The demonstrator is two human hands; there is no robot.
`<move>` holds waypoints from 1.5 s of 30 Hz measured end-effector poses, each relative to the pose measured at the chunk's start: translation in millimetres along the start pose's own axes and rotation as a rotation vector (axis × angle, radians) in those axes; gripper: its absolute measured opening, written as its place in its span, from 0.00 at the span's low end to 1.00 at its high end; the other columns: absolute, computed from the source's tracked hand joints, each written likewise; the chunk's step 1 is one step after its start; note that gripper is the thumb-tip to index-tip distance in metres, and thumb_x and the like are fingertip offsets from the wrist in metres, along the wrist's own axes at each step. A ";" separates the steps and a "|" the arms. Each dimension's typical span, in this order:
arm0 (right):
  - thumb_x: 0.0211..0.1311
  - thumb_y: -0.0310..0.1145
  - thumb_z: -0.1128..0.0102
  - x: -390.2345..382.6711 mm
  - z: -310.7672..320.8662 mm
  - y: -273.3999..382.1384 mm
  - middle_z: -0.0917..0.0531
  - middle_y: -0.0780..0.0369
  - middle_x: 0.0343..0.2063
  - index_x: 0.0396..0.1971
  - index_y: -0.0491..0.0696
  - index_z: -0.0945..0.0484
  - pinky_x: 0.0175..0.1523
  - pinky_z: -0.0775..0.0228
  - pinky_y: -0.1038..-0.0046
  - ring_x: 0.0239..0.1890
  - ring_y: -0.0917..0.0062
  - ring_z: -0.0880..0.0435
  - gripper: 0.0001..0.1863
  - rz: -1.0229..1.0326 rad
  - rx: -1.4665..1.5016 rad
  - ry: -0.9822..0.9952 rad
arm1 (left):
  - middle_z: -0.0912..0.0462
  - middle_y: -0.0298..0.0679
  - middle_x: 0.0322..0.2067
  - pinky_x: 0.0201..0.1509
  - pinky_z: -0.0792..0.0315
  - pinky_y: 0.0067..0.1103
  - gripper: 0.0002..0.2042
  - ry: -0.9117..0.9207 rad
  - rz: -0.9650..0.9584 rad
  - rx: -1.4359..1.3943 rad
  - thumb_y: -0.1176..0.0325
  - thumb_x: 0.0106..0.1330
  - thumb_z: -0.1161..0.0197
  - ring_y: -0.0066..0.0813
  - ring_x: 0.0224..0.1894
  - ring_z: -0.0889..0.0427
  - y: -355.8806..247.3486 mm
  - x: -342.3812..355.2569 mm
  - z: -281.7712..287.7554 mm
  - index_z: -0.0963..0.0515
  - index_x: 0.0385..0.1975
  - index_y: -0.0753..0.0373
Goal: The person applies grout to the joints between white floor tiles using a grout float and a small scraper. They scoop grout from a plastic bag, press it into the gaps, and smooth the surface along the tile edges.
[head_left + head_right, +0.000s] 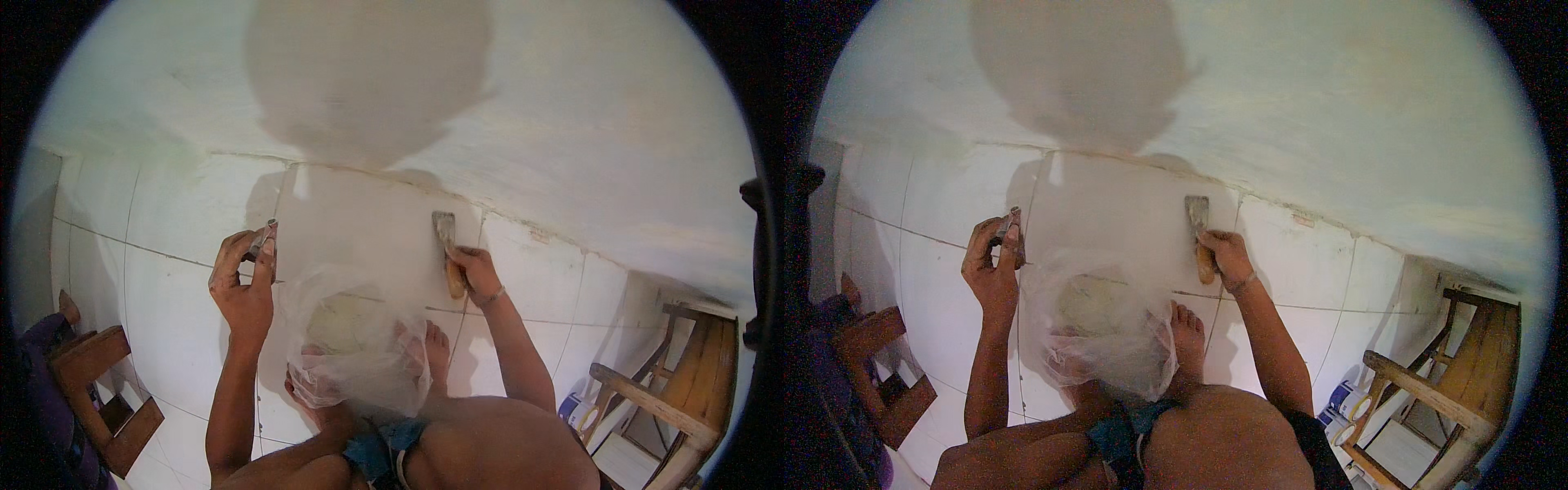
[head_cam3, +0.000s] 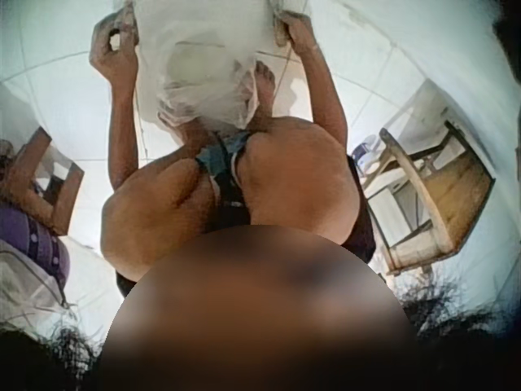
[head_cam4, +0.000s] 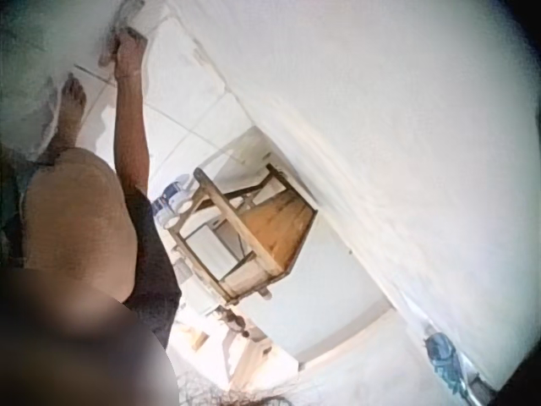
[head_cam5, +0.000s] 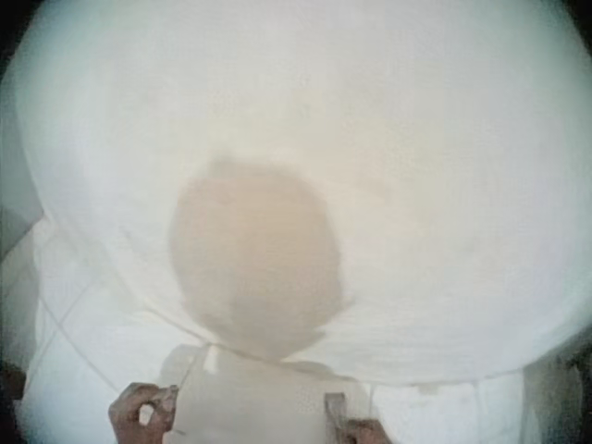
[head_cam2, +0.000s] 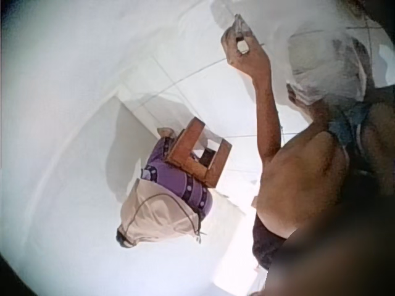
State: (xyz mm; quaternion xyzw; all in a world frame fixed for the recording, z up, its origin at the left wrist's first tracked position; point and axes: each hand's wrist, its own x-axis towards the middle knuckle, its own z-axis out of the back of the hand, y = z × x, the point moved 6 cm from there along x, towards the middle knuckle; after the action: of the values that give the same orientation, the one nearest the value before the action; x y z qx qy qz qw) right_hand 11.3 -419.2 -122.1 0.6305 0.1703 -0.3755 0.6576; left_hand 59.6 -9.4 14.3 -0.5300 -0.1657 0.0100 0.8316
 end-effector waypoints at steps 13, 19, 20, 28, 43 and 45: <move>0.68 0.38 0.28 -49.3 -16.8 50.3 0.17 0.66 0.24 0.33 0.41 0.15 0.31 0.30 0.74 0.24 0.81 0.23 0.14 0.195 -0.067 0.214 | 0.14 0.41 0.43 0.39 0.22 0.20 0.10 -0.010 -0.006 0.024 0.78 0.68 0.30 0.23 0.39 0.18 3.4 -4.5 3.7 0.15 0.47 0.65; 0.66 0.36 0.28 -143.7 -36.6 97.5 0.16 0.63 0.24 0.36 0.41 0.13 0.34 0.26 0.75 0.26 0.82 0.21 0.12 0.499 -0.662 0.684 | 0.15 0.39 0.43 0.36 0.22 0.21 0.09 -0.011 0.058 -0.025 0.78 0.69 0.31 0.22 0.37 0.19 6.9 -3.1 0.9 0.15 0.47 0.65; 0.66 0.36 0.28 -145.7 -32.2 97.1 0.16 0.63 0.24 0.36 0.42 0.13 0.34 0.26 0.75 0.26 0.83 0.21 0.12 0.474 -0.672 0.650 | 0.15 0.39 0.43 0.35 0.22 0.21 0.08 -0.012 0.040 -0.015 0.78 0.70 0.31 0.22 0.37 0.19 5.9 -2.0 -0.9 0.15 0.47 0.65; 0.74 0.37 0.37 -34.6 32.0 2.7 0.16 0.62 0.26 0.34 0.37 0.15 0.34 0.27 0.73 0.27 0.79 0.21 0.17 0.132 -0.131 -0.020 | 0.16 0.38 0.43 0.36 0.23 0.20 0.07 0.036 0.046 0.004 0.78 0.70 0.32 0.21 0.37 0.20 7.9 0.3 -8.0 0.14 0.46 0.66; 0.74 0.37 0.36 -7.9 21.3 22.5 0.17 0.63 0.25 0.31 0.41 0.17 0.31 0.29 0.76 0.25 0.82 0.21 0.14 0.301 0.010 0.045 | 0.15 0.38 0.44 0.35 0.24 0.19 0.07 0.027 0.101 -0.019 0.78 0.71 0.33 0.20 0.37 0.20 17.7 -3.2 -3.8 0.14 0.47 0.66; 0.73 0.36 0.36 -41.4 17.3 42.5 0.16 0.62 0.25 0.32 0.41 0.16 0.32 0.28 0.77 0.26 0.83 0.20 0.13 0.297 -0.068 0.107 | 0.15 0.38 0.44 0.40 0.23 0.20 0.08 0.029 0.183 -0.056 0.78 0.71 0.33 0.21 0.39 0.19 21.8 -5.8 -1.4 0.14 0.47 0.66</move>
State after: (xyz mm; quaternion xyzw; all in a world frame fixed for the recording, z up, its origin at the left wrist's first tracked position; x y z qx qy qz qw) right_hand 9.8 -427.5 -60.9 0.6453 0.1226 -0.2343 0.7167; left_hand 58.0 -2.1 -7.1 -0.5662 -0.1047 0.0739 0.8143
